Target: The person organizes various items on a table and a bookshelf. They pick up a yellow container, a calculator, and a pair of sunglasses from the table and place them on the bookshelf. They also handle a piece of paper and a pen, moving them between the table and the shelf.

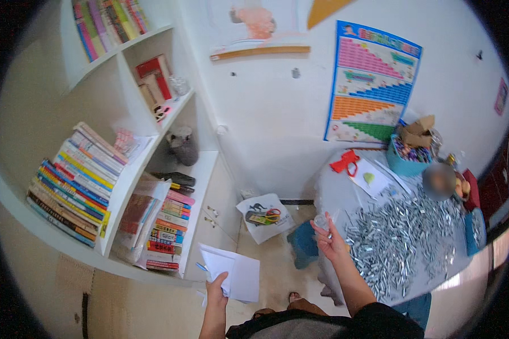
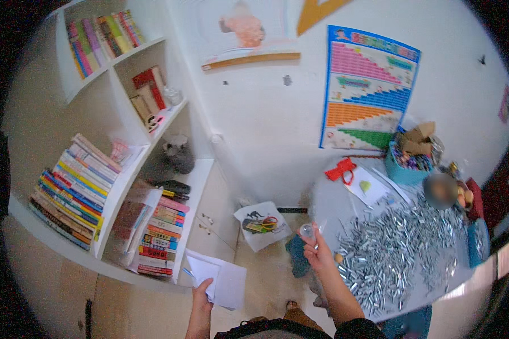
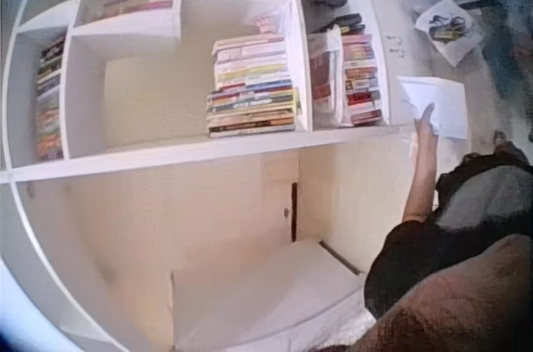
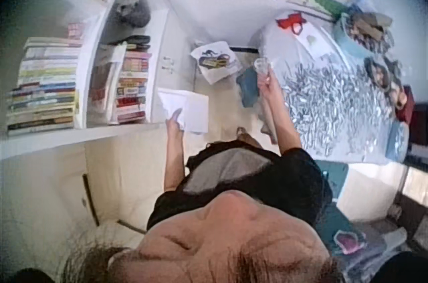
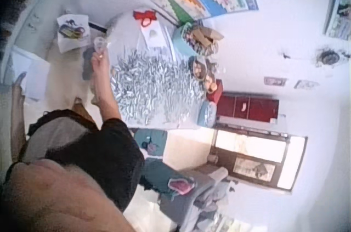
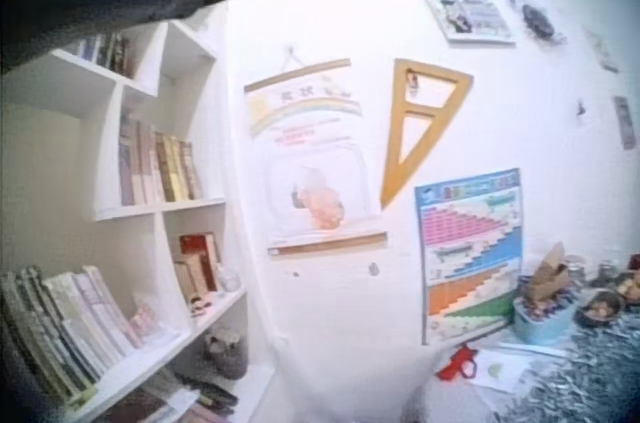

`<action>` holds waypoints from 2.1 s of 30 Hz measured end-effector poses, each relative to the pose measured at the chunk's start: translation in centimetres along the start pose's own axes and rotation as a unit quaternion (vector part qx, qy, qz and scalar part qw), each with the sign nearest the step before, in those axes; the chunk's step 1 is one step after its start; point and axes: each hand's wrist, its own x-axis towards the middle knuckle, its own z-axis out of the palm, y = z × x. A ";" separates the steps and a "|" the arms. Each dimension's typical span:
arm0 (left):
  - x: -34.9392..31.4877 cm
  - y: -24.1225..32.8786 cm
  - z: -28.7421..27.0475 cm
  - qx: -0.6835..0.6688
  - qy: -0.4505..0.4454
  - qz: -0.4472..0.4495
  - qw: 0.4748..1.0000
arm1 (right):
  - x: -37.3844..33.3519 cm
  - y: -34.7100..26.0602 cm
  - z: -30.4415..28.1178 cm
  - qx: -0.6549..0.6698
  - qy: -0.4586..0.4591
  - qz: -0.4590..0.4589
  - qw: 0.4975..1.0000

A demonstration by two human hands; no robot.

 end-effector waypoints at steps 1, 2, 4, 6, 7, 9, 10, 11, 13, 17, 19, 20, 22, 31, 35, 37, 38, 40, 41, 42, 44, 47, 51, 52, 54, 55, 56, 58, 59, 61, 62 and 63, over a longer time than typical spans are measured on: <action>-0.3 0.5 0.0 -0.007 0.007 0.004 1.000 | 0.9 0.1 0.0 0.008 -0.017 0.015 1.000; -0.5 0.8 0.3 -0.017 0.000 0.033 0.999 | 1.8 0.2 -0.1 0.017 -0.036 0.028 0.999; -0.7 1.6 0.3 -0.009 0.031 0.035 0.999 | 3.9 0.7 -0.2 0.031 -0.045 0.053 0.997; -0.3 2.2 0.3 -0.009 0.041 0.032 0.999 | 5.7 1.2 0.6 0.037 -0.056 0.079 0.995; -0.2 2.6 0.2 -0.011 0.047 0.034 0.998 | 6.2 1.7 1.1 0.043 -0.056 0.089 0.994; 0.4 3.7 0.1 -0.011 0.054 0.036 0.998 | 8.0 2.8 3.1 0.045 -0.049 0.104 0.992; 0.8 4.1 0.0 -0.011 0.058 0.041 0.997 | 8.9 3.2 4.2 0.037 -0.042 0.101 0.993; 1.3 4.5 -0.1 -0.011 0.062 0.045 0.997 | 9.6 3.7 4.9 0.030 -0.035 0.097 0.994; 2.3 5.5 -0.1 -0.015 0.062 0.044 0.997 | 11.4 4.5 5.5 0.014 -0.056 0.094 0.994; 4.7 7.5 0.2 -0.015 0.041 0.042 0.998 | 13.5 5.5 8.2 -0.002 -0.080 0.104 0.991; 6.2 8.1 0.2 -0.008 0.017 0.050 0.999 | 14.3 5.7 9.6 -0.004 -0.080 0.107 0.991; 7.0 8.3 0.3 -0.008 0.000 0.054 0.999 | 15.0 6.1 10.1 -0.018 -0.091 0.110 0.990; 8.2 8.8 0.8 0.000 -0.013 0.042 0.999 | 16.6 6.7 10.7 -0.050 -0.105 0.120 0.986; 12.9 10.7 2.4 0.043 0.013 0.037 0.998 | 30.9 12.1 16.3 -0.066 -0.138 0.270 0.951; 15.2 11.9 3.7 0.042 0.035 0.049 0.997 | 39.7 14.7 18.5 -0.065 -0.181 0.293 0.937; 16.1 12.5 4.5 0.047 0.066 0.054 0.995 | 44.4 16.7 18.9 -0.029 -0.171 0.321 0.931; 16.9 12.3 4.8 0.045 0.084 0.052 0.994 | 46.7 17.5 19.0 -0.035 -0.173 0.317 0.932; 18.4 12.5 5.9 0.049 0.102 0.055 0.992 | 50.8 19.1 19.5 -0.024 -0.179 0.325 0.928; 19.1 12.7 6.4 0.054 0.110 0.056 0.991 | 52.5 19.7 19.7 -0.017 -0.181 0.329 0.927; 19.8 12.9 7.0 0.060 0.118 0.057 0.990 | 54.3 20.2 19.9 0.004 -0.180 0.341 0.923; 20.7 13.7 8.4 0.065 0.149 0.025 0.986 | 57.6 21.3 20.0 0.015 -0.166 0.350 0.922; 22.0 14.1 9.4 0.078 0.167 0.035 0.982 | 61.2 22.7 20.4 0.028 -0.142 0.362 0.921; 23.6 13.0 8.5 0.062 0.191 0.040 0.979 | 64.6 24.2 20.2 0.042 -0.140 0.379 0.914; 23.9 13.1 8.6 0.057 0.193 0.034 0.979 | 65.4 24.3 19.9 0.058 -0.139 0.394 0.907; 24.1 13.5 9.0 0.050 0.197 0.022 0.979 | 66.5 24.8 19.0 0.068 -0.131 0.409 0.900; 24.3 13.6 9.2 0.052 0.195 0.025 0.979 | 66.7 24.7 18.7 0.059 -0.124 0.409 0.902; 24.4 13.6 9.3 0.054 0.191 0.027 0.980 | 66.8 24.6 18.5 0.050 -0.116 0.408 0.904; 24.6 14.3 10.0 0.060 0.203 0.013 0.977 | 68.1 25.1 17.3 0.058 -0.098 0.435 0.893; 24.7 15.2 11.1 0.061 0.218 -0.003 0.974 | 68.5 25.0 17.1 0.060 -0.088 0.447 0.888; 25.0 15.7 12.0 0.048 0.227 -0.009 0.973 | 68.3 24.5 17.5 0.012 -0.091 0.459 0.884; 25.2 15.6 12.1 0.034 0.221 0.001 0.975 | 67.9 24.2 17.9 -0.011 -0.093 0.465 0.880; 25.3 15.4 12.1 0.020 0.215 0.011 0.976 | 67.7 24.1 18.1 -0.060 -0.121 0.439 0.888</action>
